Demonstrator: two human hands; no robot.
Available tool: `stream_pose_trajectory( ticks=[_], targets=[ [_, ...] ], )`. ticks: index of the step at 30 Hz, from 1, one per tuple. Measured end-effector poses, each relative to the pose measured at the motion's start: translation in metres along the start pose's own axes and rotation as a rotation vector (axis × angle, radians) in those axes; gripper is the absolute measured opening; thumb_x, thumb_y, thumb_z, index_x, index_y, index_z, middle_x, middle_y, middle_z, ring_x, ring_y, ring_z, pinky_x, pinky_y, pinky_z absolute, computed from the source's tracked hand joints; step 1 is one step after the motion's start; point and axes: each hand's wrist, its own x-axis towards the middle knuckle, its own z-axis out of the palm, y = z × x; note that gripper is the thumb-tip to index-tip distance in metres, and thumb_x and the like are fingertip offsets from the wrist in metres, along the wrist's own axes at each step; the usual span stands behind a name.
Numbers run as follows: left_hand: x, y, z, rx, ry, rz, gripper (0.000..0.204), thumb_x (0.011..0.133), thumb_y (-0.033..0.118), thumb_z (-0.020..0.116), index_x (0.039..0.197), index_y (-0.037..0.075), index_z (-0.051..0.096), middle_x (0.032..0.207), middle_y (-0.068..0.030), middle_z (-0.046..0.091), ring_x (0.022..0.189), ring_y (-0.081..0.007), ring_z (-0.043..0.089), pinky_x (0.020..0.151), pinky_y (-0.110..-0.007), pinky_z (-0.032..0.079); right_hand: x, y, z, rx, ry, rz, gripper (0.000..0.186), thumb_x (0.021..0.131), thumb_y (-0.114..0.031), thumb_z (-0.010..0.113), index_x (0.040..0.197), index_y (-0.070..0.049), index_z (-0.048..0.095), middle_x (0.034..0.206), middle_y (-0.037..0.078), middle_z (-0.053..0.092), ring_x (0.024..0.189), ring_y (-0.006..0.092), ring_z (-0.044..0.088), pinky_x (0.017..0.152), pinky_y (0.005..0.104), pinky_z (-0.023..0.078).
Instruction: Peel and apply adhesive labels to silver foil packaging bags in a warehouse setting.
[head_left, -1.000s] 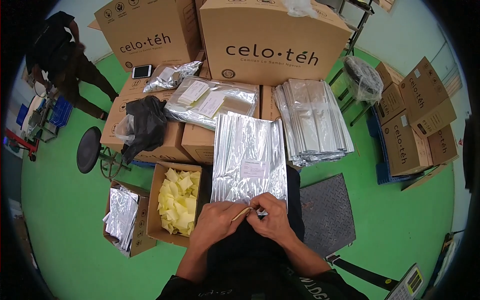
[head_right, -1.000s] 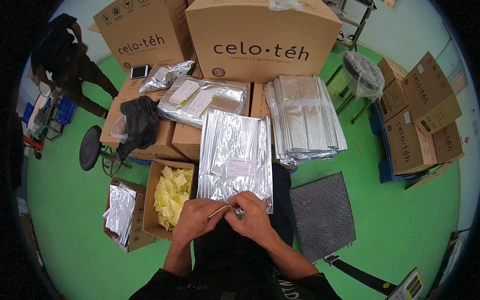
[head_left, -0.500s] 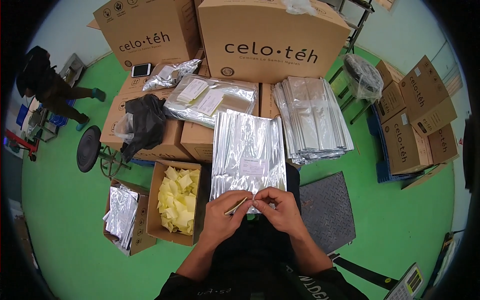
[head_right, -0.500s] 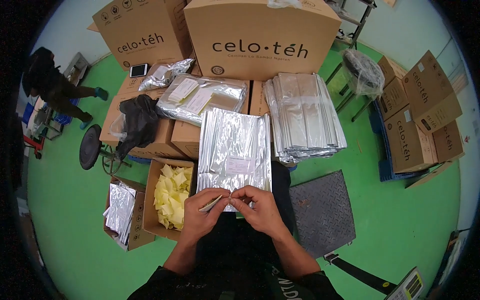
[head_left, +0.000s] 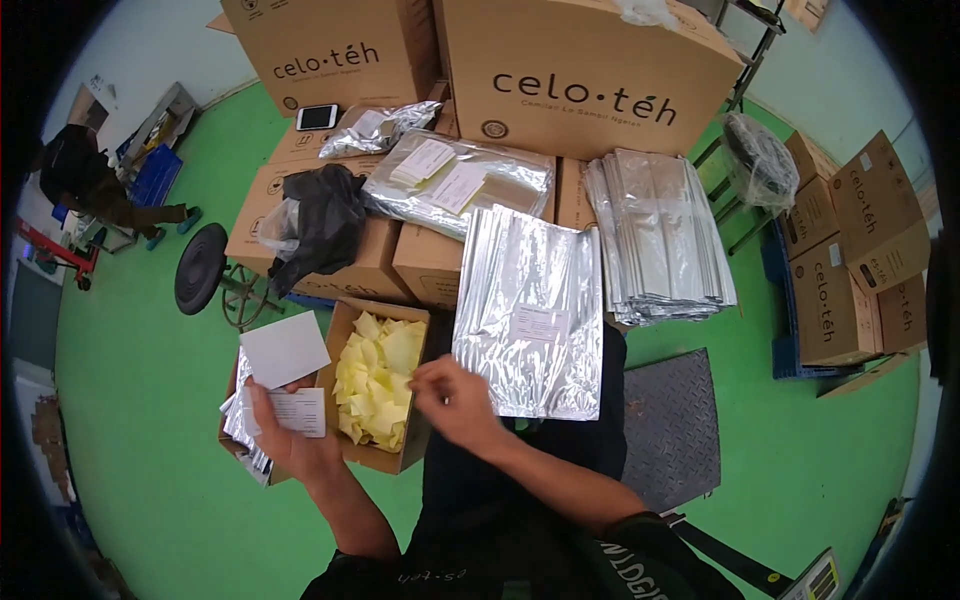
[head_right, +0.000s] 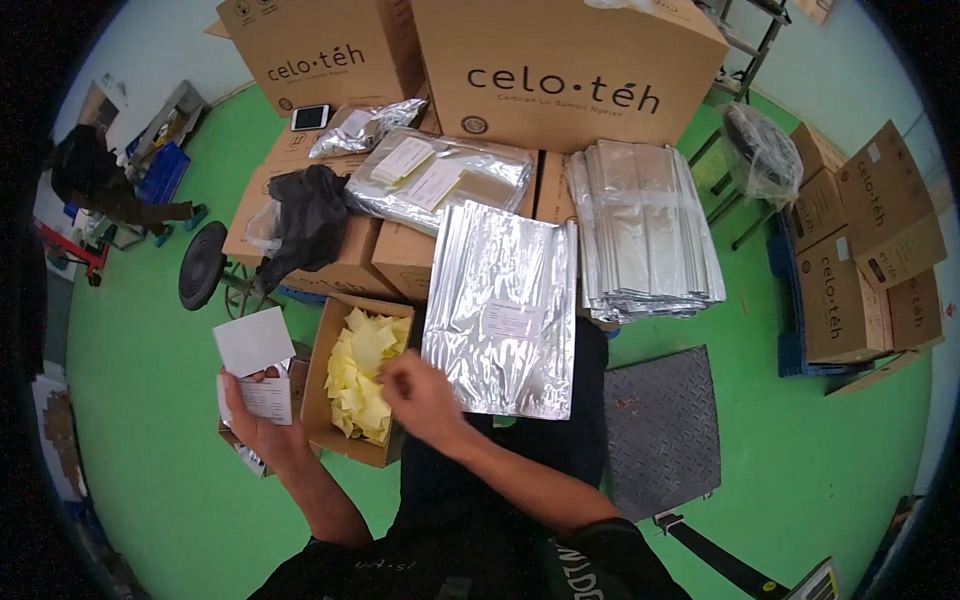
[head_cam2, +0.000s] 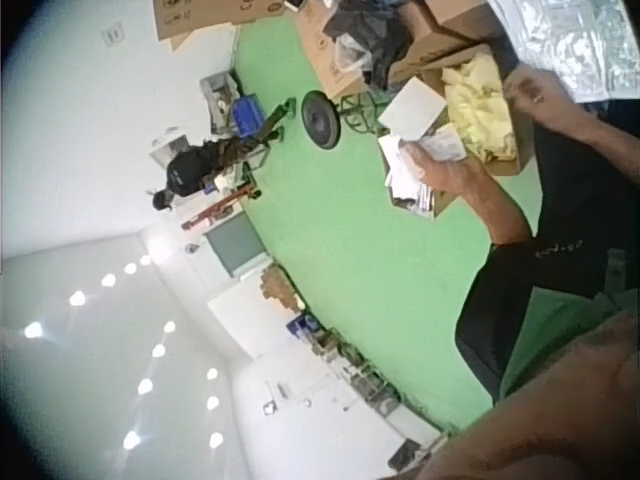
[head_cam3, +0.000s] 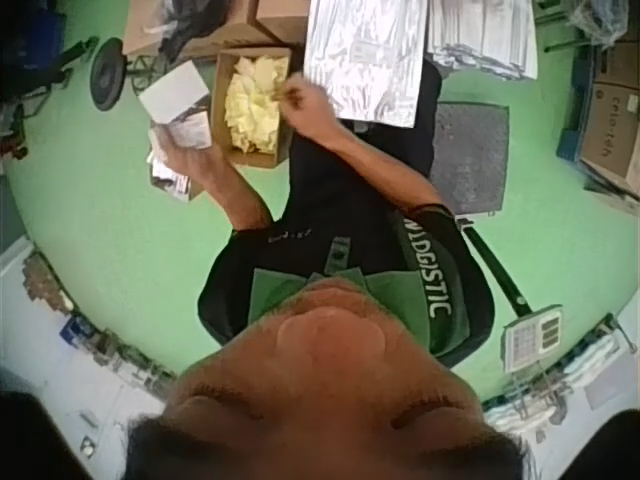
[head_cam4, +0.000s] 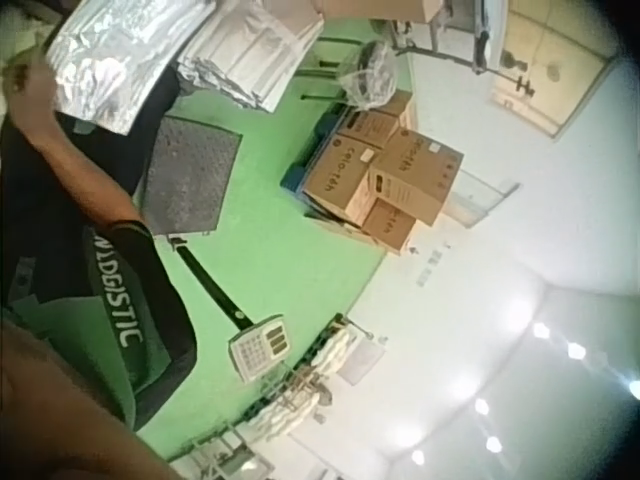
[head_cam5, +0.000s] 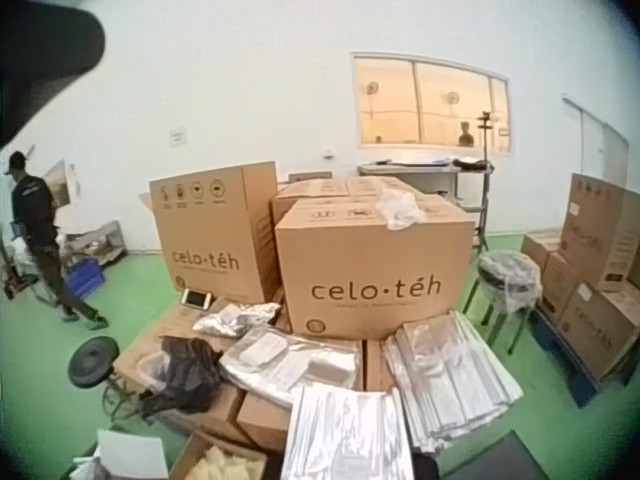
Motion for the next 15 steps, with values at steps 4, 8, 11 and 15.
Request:
stream_pose_trajectory(
  ticks=[4,8,11,15],
  targets=[
    [-0.005,0.013,0.004,0.052,-0.014,0.141,0.021,0.1,0.02,0.055,0.103,0.0,0.058,0.09,-0.0063,0.06,0.078,-0.0125,0.054,0.073,-0.029,0.049,0.007,0.024,0.077,-0.259,-0.332,0.097,0.013,0.085,-0.005,0.061,0.095,0.0,0.053,0.093,0.022,0.064,0.086,0.04,0.066,0.074,0.0444,0.054],
    [-0.011,0.004,0.001,0.148,0.059,0.154,0.019,0.098,0.017,0.059,0.098,-0.002,0.058,0.093,-0.0091,0.062,0.078,-0.0135,0.057,0.067,-0.027,0.05,0.013,0.087,0.115,-0.399,-0.403,0.156,0.022,0.089,0.001,0.051,0.11,0.006,0.052,0.104,0.024,0.063,0.1,0.0446,0.062,0.085,0.0476,0.051],
    [-0.012,-0.003,-0.017,0.236,0.088,0.189,0.019,0.096,0.013,0.061,0.102,-0.004,0.06,0.099,-0.012,0.064,0.079,-0.0156,0.06,0.067,-0.027,0.052,0.003,0.095,0.113,-0.282,-0.228,-0.076,0.034,0.082,0.006,0.052,0.116,0.006,0.05,0.1,0.024,0.062,0.092,0.0479,0.062,0.081,0.0487,0.053],
    [-0.015,-0.003,-0.032,0.704,-0.013,0.367,0.01,0.093,0.004,0.058,0.1,-0.003,0.06,0.095,-0.0134,0.066,0.077,-0.0185,0.062,0.073,-0.033,0.053,0.005,0.008,0.064,0.119,-0.344,0.363,0.027,0.098,-0.008,0.05,0.122,0.003,0.052,0.109,0.015,0.065,0.106,0.0262,0.066,0.085,0.0361,0.053]
  ],
)
